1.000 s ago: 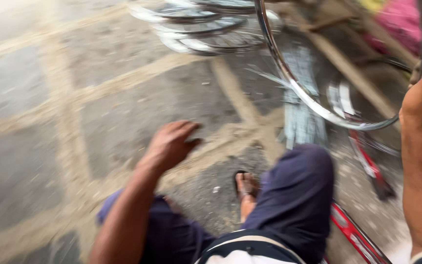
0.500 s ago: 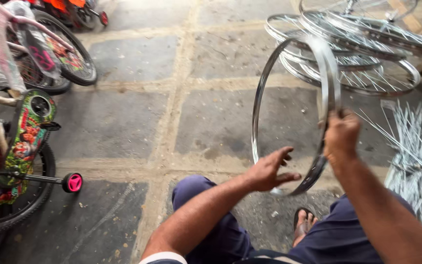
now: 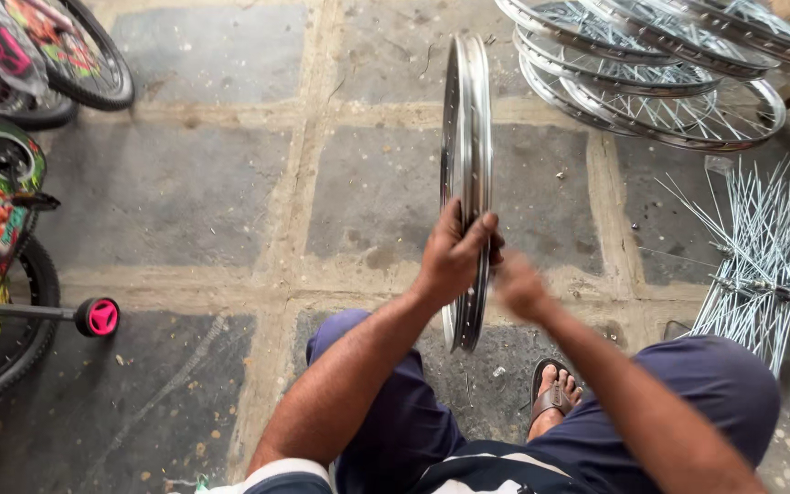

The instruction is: The person sits on the floor and installs spokes into a bicycle wheel rim, threading them through the hub and tightening them by hand. They then pick up a separate rim and a bundle of spokes, preparing to continue the assembly.

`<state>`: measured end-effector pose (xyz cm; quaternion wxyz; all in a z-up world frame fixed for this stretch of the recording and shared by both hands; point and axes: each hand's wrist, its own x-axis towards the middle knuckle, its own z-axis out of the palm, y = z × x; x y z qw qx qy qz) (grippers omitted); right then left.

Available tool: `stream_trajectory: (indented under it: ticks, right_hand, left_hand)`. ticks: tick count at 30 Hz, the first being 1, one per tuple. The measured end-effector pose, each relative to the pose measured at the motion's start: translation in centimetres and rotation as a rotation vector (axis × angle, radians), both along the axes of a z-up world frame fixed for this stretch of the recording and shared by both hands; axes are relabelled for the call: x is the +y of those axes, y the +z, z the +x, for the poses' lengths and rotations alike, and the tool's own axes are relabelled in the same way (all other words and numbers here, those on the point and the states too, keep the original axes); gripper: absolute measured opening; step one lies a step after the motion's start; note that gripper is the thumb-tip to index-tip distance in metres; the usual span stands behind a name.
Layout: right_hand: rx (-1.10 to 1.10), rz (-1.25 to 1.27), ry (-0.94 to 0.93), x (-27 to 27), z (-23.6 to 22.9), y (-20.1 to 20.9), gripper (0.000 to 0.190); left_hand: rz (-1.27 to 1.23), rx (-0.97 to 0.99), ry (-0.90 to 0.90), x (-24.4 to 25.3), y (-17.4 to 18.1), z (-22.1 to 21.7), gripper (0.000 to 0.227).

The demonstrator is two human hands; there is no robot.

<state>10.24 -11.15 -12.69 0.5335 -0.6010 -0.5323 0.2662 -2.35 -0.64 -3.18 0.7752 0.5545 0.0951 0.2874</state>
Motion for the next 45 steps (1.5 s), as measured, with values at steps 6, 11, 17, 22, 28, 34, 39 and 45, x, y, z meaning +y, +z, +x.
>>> stream_trajectory:
  ticks: [6,11,17,22,28,34,39,45]
  right_hand:
    - [-0.322,-0.542,0.202,-4.9,-6.3,-9.0,0.045]
    - [0.15,-0.443,0.229,-3.9,-3.8,-2.0,0.027]
    - [-0.348,-0.62,0.277,-4.4,-2.5,1.8,0.04]
    - [-0.531,-0.561,0.167,-5.2,-7.7,-2.1,0.032]
    - [-0.11,-0.574,0.107,-4.7,-1.1,6.3,0.043]
    - [-0.629,-0.68,0.127,-6.8,0.1,10.9,0.061]
    - [-0.659,-0.685,-0.035,-8.7,1.7,7.0,0.062]
    - [-0.669,-0.552,-0.233,-10.9,3.6,4.6,0.066]
  left_hand:
    - [0.008,0.038,0.1,0.6,2.0,-0.3,0.031]
    - [0.043,0.069,0.1,0.7,2.8,-0.6,0.033]
    - [-0.014,0.034,0.037,-0.4,1.6,0.1,0.031]
    - [-0.006,0.041,0.021,-0.7,0.8,0.2,0.028]
    - [0.059,0.132,0.017,-0.7,1.2,-0.3,0.027]
    - [0.046,0.104,0.016,-0.5,0.5,-0.4,0.027]
    - [-0.024,0.172,-0.053,-0.4,-0.4,-0.4,0.024]
    - [0.109,0.217,0.073,0.6,2.4,2.4,0.028]
